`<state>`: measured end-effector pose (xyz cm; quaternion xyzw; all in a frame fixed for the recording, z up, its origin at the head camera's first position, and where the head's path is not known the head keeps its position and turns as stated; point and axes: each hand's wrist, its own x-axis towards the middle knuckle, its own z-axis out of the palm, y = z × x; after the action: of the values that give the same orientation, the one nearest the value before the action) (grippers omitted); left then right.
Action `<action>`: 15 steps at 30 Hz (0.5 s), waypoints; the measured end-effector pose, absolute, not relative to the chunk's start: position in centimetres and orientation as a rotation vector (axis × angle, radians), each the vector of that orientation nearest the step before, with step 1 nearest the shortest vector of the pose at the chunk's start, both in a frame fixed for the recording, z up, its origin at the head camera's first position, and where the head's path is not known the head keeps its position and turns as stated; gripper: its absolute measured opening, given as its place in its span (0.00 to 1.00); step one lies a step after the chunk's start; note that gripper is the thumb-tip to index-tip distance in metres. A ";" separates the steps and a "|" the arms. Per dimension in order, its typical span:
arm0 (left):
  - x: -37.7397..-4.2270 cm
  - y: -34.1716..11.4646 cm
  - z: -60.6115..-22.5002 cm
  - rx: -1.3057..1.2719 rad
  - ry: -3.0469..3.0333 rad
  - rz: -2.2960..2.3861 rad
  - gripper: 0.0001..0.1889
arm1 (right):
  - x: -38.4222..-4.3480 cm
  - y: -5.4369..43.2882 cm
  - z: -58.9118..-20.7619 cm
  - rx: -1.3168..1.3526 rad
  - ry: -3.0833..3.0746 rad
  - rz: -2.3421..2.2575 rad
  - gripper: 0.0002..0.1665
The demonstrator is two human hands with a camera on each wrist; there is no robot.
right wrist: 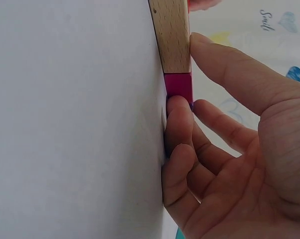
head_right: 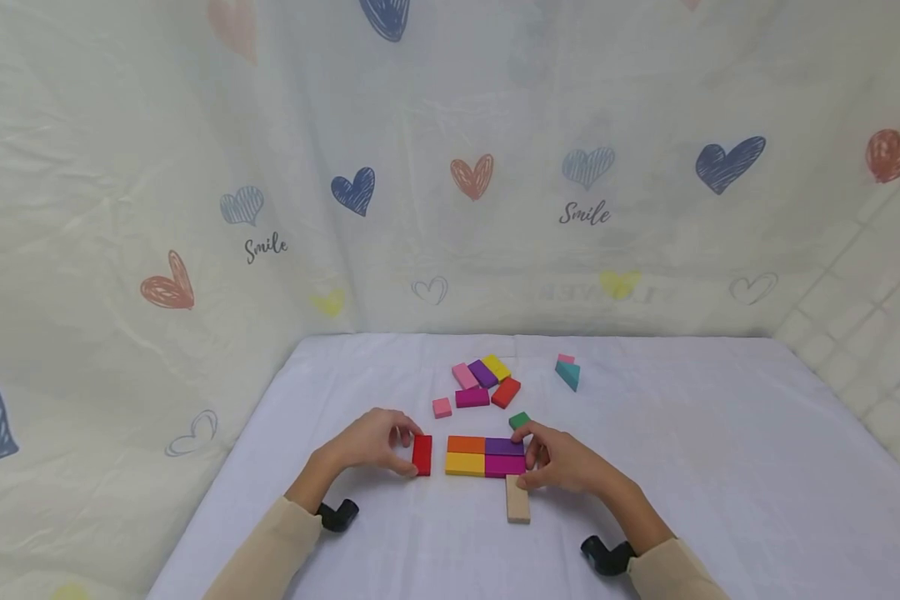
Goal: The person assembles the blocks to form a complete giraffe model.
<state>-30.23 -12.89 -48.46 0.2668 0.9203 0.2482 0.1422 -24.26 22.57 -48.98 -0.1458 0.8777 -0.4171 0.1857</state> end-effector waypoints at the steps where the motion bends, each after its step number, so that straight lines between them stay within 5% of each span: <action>1: -30.1 -12.9 -48.4 0.769 2.647 0.714 0.27 | -24.2 22.5 -48.9 -0.408 2.471 -1.175 0.37; 15: -28.7 -12.1 -47.8 0.860 2.620 0.607 0.25 | -24.3 22.6 -49.0 -0.410 2.473 -1.171 0.37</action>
<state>-28.75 -12.15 -47.81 0.3009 0.9161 0.2123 0.1584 -24.33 22.59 -48.96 -0.1456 0.8781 -0.4158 0.1864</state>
